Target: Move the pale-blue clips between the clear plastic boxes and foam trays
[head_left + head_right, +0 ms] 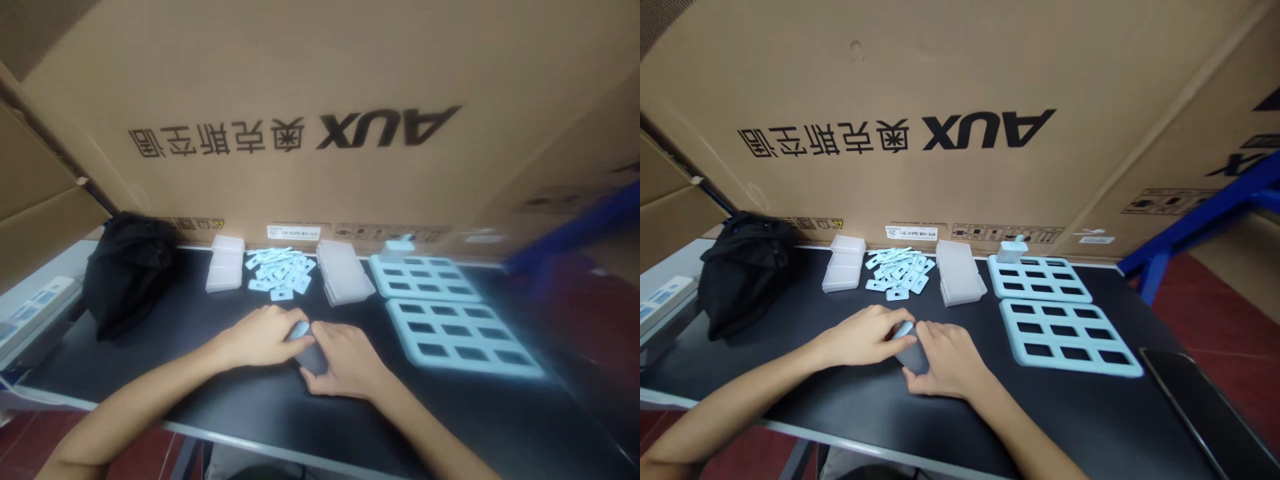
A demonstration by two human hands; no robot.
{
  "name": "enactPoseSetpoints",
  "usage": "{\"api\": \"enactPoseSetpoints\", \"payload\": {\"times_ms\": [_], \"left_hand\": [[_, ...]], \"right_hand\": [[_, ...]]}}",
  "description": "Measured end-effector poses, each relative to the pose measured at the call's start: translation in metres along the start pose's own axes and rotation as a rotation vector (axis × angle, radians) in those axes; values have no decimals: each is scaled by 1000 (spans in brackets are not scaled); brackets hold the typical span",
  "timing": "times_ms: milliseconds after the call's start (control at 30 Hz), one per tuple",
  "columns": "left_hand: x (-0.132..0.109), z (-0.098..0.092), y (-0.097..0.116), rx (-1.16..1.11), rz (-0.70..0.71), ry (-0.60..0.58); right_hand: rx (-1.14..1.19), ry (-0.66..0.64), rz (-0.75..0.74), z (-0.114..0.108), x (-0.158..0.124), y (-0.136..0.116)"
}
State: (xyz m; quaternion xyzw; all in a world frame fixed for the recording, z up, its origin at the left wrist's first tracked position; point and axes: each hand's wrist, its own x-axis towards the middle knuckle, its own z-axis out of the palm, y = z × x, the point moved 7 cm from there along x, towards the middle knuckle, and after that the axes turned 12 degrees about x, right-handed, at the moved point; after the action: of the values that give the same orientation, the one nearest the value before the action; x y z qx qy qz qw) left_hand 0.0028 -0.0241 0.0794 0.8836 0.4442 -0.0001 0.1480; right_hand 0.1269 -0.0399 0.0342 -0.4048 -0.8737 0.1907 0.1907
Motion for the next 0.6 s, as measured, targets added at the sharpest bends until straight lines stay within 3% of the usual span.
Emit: {"api": "enactPoseSetpoints", "payload": {"times_ms": [167,367,467,600], "left_hand": [[0,-10,-8,-128,39,1],[31,-43,-65,51,-145,175],[51,-43,-93,196,-242,164],[69,-30,-111,221,-277,109]], "right_hand": [[-36,-66,31,2,-1,-2],[-73,-92,96,-2,-1,4],[-61,-108,92,1,-1,1],[-42,-120,89,4,-1,-1]]}}
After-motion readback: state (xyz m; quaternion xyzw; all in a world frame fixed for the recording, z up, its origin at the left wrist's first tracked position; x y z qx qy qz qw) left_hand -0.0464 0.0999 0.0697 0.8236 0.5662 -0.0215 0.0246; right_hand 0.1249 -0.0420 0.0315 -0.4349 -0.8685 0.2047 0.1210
